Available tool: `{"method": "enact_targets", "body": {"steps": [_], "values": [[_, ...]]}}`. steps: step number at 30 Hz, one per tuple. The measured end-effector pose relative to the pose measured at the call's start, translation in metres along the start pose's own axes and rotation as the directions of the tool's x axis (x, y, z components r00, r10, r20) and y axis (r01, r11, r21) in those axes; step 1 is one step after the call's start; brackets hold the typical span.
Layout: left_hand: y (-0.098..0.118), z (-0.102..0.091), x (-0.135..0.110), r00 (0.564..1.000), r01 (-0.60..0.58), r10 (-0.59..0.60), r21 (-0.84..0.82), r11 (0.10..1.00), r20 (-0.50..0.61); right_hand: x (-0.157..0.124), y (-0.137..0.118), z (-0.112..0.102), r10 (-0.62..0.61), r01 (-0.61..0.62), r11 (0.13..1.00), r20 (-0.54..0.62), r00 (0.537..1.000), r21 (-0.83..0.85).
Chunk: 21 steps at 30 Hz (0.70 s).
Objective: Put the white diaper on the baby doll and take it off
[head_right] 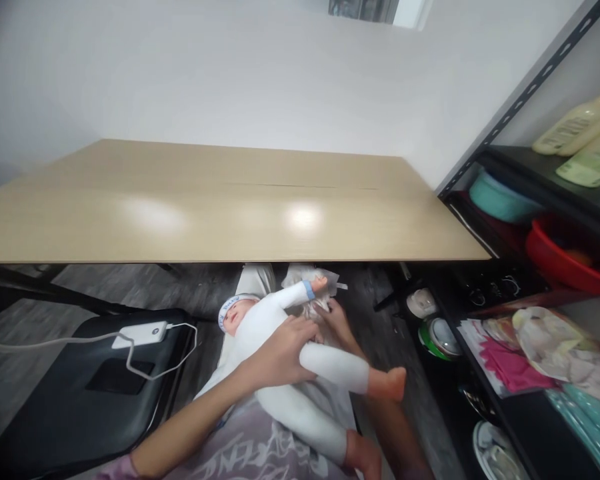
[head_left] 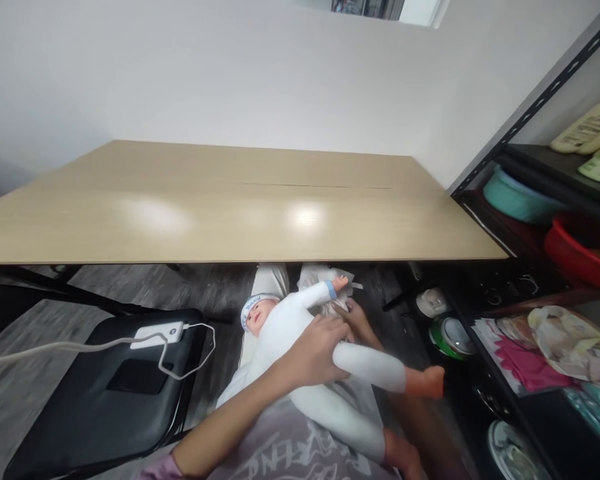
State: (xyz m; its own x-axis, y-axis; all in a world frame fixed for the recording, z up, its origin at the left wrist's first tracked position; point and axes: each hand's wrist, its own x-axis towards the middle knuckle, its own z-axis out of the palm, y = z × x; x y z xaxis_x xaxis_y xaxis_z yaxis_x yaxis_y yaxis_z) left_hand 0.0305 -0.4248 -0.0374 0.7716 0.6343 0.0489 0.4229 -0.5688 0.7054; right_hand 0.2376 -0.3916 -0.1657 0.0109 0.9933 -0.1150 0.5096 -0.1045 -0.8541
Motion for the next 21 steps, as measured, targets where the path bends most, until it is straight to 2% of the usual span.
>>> {"method": "enact_targets", "body": {"steps": [4,7,12,15,18,19,21], "values": [[-0.002,0.020,-0.006,0.995,-0.002,-0.007,0.091,0.996,0.100,0.041,0.012,0.022,0.025,-0.025,1.000,-0.130,0.991,-0.002],[-0.004,0.028,-0.009,0.990,-0.016,-0.004,0.144,0.989,0.139,0.052,0.022,0.024,0.016,-0.017,1.000,-0.186,0.982,0.001],[-0.007,0.034,-0.009,0.987,-0.047,0.017,0.184,0.982,0.162,0.036,0.040,0.020,-0.001,0.015,0.999,-0.307,0.952,0.044],[-0.007,0.036,-0.009,0.986,-0.068,0.039,0.179,0.981,0.165,0.022,0.046,0.016,0.008,0.029,0.996,-0.431,0.902,0.080],[-0.006,0.035,-0.012,0.981,-0.078,0.041,0.192,0.978,0.188,0.007,0.040,0.004,0.003,0.065,0.992,-0.517,0.856,0.113],[-0.007,0.034,-0.014,0.981,-0.085,0.047,0.195,0.977,0.189,0.001,0.034,-0.003,-0.033,0.103,0.989,-0.534,0.845,0.102],[-0.007,0.030,-0.019,0.980,-0.109,0.073,0.191,0.975,0.186,-0.010,0.015,-0.019,-0.199,0.233,0.972,-0.514,0.835,0.003]]}}
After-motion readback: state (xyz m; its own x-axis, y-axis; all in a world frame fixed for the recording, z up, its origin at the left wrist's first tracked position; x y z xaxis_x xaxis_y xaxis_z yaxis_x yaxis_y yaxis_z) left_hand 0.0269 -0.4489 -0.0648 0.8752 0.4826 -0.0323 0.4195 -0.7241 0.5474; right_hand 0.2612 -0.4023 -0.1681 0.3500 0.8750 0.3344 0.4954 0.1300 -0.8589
